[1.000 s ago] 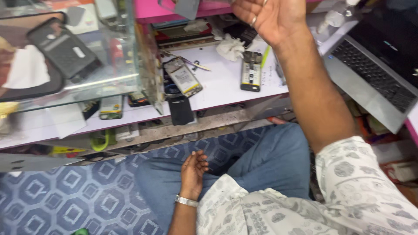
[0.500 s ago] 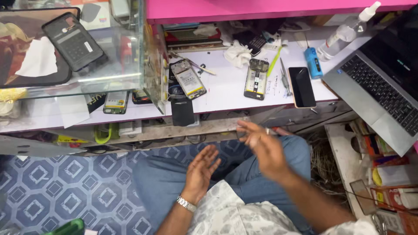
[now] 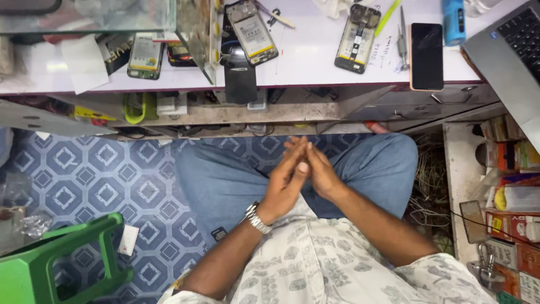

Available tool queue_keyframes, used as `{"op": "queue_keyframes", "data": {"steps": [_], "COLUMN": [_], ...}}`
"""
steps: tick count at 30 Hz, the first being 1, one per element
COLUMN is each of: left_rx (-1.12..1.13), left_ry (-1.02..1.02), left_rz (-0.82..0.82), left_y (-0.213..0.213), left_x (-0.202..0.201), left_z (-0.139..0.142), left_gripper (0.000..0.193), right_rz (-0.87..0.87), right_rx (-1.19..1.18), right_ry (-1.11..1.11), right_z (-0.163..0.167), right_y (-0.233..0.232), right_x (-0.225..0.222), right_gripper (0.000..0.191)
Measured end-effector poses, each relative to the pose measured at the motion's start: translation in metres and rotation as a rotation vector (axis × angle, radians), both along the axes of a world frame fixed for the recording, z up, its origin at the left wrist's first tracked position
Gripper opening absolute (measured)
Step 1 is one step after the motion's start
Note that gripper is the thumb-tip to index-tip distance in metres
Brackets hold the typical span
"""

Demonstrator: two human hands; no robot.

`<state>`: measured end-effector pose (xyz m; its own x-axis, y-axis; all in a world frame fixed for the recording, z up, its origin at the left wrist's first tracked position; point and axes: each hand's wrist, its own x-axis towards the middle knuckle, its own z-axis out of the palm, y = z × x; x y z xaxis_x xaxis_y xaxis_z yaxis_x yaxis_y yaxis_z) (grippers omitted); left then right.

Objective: The person sits on the floor and uses a blue electric screwdriver to unscrew the back cover of a smartphone. They then pry the cover off, lift out the internal assembly, and use a small tool to work around the battery inside the opened phone.

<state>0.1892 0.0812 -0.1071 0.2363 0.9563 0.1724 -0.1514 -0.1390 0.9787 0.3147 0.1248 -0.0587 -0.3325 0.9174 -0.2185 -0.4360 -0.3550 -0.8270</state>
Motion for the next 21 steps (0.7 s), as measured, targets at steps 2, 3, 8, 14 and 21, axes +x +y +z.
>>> {"op": "queue_keyframes", "data": {"steps": [2,3,8,14,21], "left_rx": [-0.091,-0.128,-0.305,-0.372,-0.436], "left_ry": [-0.092,-0.125,-0.175,-0.208,-0.391], "left_rz": [0.099,0.163,0.336,0.429,0.373], "left_y": [-0.008,-0.012,-0.046,-0.066,-0.05], "left_x": [-0.015,-0.024,-0.074,-0.097,-0.1], "left_z": [-0.006,-0.009,-0.031,-0.044,-0.03], "left_gripper": [0.042,0.039,0.041,0.039,0.041], "right_rz": [-0.012,0.0,-0.068,-0.25,-0.368], "right_rx": [0.043,0.132,0.487,0.896,0.862], "right_ry": [-0.119,-0.218,-0.428,-0.985,-1.754], "right_z": [0.005,0.007,0.019,0.027,0.057], "right_y": [0.006,0.011,0.036,0.068,0.137], "right_x": [0.002,0.004,0.019,0.047,0.075], "right_gripper": [0.051,0.047,0.028,0.02,0.033]}}
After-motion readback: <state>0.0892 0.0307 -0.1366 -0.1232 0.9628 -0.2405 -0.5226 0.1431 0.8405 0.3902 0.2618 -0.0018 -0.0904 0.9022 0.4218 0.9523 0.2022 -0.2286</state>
